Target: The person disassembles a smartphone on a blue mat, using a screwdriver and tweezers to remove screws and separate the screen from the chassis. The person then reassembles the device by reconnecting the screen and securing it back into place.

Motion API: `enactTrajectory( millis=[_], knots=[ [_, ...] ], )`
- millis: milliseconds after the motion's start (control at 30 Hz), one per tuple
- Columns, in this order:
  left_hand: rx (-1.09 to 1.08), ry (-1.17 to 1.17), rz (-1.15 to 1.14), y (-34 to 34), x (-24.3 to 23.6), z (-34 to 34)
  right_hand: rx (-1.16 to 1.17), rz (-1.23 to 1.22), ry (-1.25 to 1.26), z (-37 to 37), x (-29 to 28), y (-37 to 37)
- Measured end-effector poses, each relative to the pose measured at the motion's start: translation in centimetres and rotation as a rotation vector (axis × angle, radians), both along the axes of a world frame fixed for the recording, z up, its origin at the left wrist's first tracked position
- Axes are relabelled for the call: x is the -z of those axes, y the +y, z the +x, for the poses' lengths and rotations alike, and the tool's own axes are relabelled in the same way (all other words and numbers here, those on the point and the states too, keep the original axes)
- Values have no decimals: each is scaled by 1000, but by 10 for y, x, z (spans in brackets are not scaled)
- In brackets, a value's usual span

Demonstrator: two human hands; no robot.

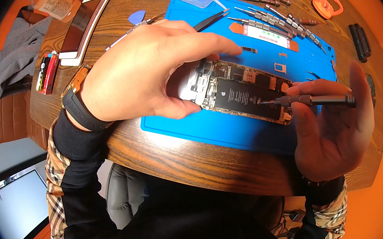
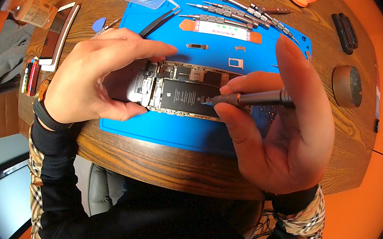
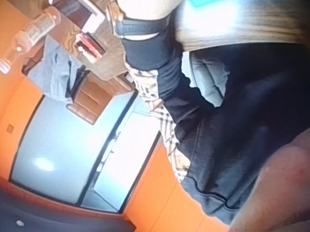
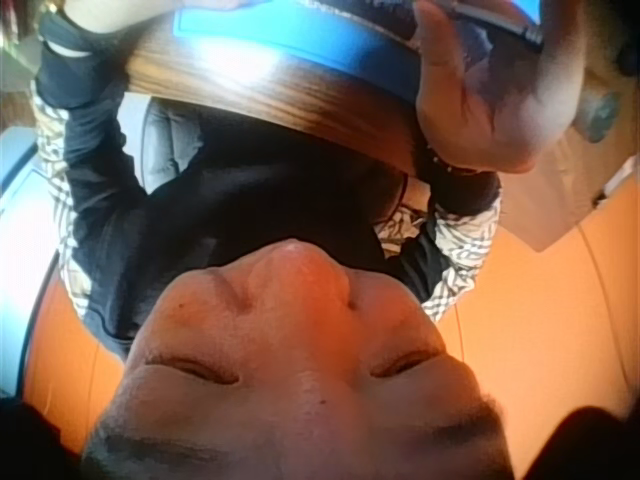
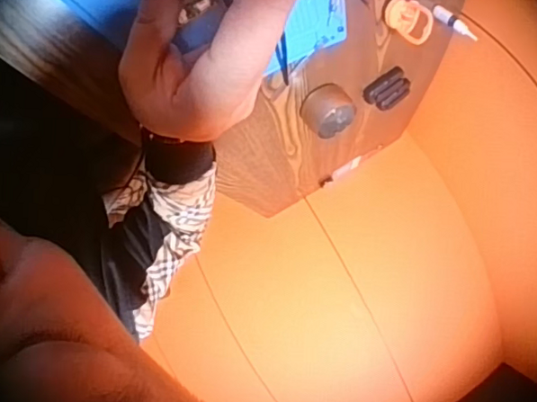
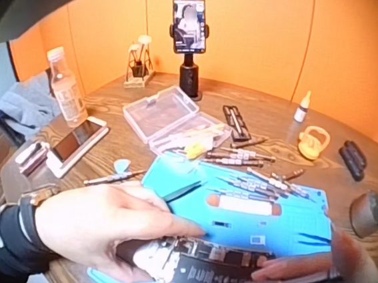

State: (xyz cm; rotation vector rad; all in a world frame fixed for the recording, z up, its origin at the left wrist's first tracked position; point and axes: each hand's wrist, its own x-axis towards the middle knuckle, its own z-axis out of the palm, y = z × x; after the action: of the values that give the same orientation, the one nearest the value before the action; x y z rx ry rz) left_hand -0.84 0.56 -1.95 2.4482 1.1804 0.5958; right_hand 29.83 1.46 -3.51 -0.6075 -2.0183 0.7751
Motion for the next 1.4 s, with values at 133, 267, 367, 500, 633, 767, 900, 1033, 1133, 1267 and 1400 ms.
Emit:
enactTrajectory(
  millis=[133, 267, 367, 500, 633, 767, 900, 1033, 1133, 1267, 1400],
  knots=[
    [8, -10, -6, 0, -1, 1, 18, -2, 12, 1, 0, 0],
    [-4, -12, -59, -1, -3, 2, 20, -12, 34, 3, 1, 0],
    [-6, -18, -75, -1, -4, 2, 0, -2, 21, 5, 0, 2],
    [-15, -4, -69, -1, -7, 4, -22, 24, -24, 10, -3, 5],
    [-36, 13, -55, -4, -8, 7, -24, 2, -13, 11, -5, 6],
    [-46, 13, -73, -4, -8, 7, 60, -59, 3, 8, -5, 0],
    [-34, -10, -66, -2, -7, 7, 84, -77, -16, 7, -5, -1],
    [-40, -18, -83, -2, -6, 5, 41, -24, -4, 6, -4, 2],
    [-27, -38, -105, -2, -5, 2, 88, -69, 29, 3, -1, 1],
    [1, -55, -117, -1, -3, -1, 124, -58, 75, 2, 3, -2],
    [10, -60, -127, 0, -3, -2, 166, -3, 36, 4, 3, -3]
  ],
)
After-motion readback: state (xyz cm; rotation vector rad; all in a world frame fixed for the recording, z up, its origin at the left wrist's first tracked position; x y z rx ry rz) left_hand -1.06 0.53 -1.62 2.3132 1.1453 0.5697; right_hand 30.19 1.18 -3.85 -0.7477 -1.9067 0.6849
